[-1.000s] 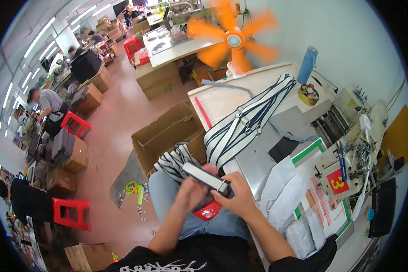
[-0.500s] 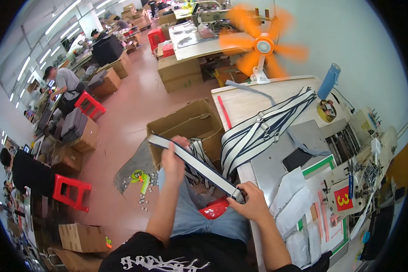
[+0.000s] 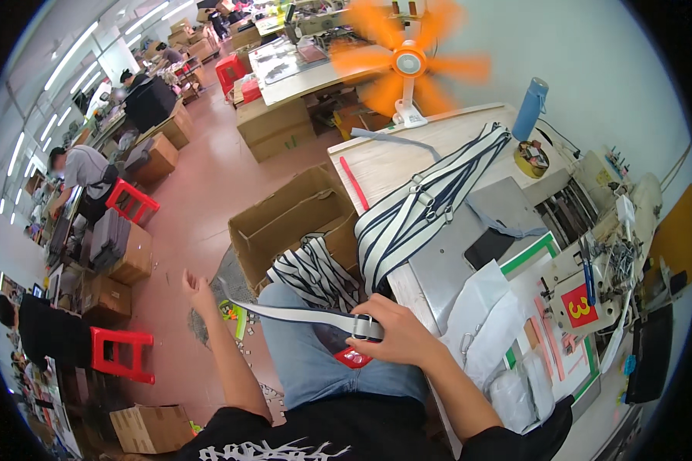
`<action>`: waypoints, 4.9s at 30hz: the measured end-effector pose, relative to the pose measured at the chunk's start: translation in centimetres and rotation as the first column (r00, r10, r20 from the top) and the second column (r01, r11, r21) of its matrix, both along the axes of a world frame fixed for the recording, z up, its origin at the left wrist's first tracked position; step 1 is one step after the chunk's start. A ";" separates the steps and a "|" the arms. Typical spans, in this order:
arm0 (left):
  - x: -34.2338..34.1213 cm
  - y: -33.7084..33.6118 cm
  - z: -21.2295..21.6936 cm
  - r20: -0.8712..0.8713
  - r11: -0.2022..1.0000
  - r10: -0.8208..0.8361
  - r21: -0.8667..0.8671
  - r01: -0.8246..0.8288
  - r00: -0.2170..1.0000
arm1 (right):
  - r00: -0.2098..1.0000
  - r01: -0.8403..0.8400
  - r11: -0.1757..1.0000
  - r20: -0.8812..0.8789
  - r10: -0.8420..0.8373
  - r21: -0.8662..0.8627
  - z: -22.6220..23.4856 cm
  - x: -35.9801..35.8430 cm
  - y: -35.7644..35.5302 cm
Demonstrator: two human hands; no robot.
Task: The person is assembling metal buckles and adjusters onto fabric straps in a workshop environment.
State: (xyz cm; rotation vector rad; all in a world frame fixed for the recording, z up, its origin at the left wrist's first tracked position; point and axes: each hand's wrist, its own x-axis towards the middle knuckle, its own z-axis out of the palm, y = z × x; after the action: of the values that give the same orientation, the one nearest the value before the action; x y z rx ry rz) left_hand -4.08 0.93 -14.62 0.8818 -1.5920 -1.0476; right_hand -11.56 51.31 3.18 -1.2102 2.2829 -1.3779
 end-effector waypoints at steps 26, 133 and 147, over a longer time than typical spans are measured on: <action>-3.4 4.0 14.4 0.032 0.724 -0.685 -0.074 0.686 0.727 | 0.864 0.201 0.979 0.476 -0.167 -0.021 3.9 -4.3 12.8; -7.4 1.2 9.5 -0.611 0.804 -0.283 0.269 0.530 0.740 | 0.618 -0.035 0.984 0.770 0.160 -0.176 -10.9 1.2 -10.6; -6.6 9.2 -3.8 0.283 0.668 -0.741 0.395 0.630 0.608 | 0.783 0.404 0.897 0.575 -0.238 -0.180 -0.5 1.9 1.4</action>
State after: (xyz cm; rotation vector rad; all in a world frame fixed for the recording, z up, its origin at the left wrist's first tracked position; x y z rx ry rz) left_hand -10.67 10.16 -18.44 0.6758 -2.3130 -1.7362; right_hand -9.69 52.74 2.68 -0.3800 1.9669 -1.9406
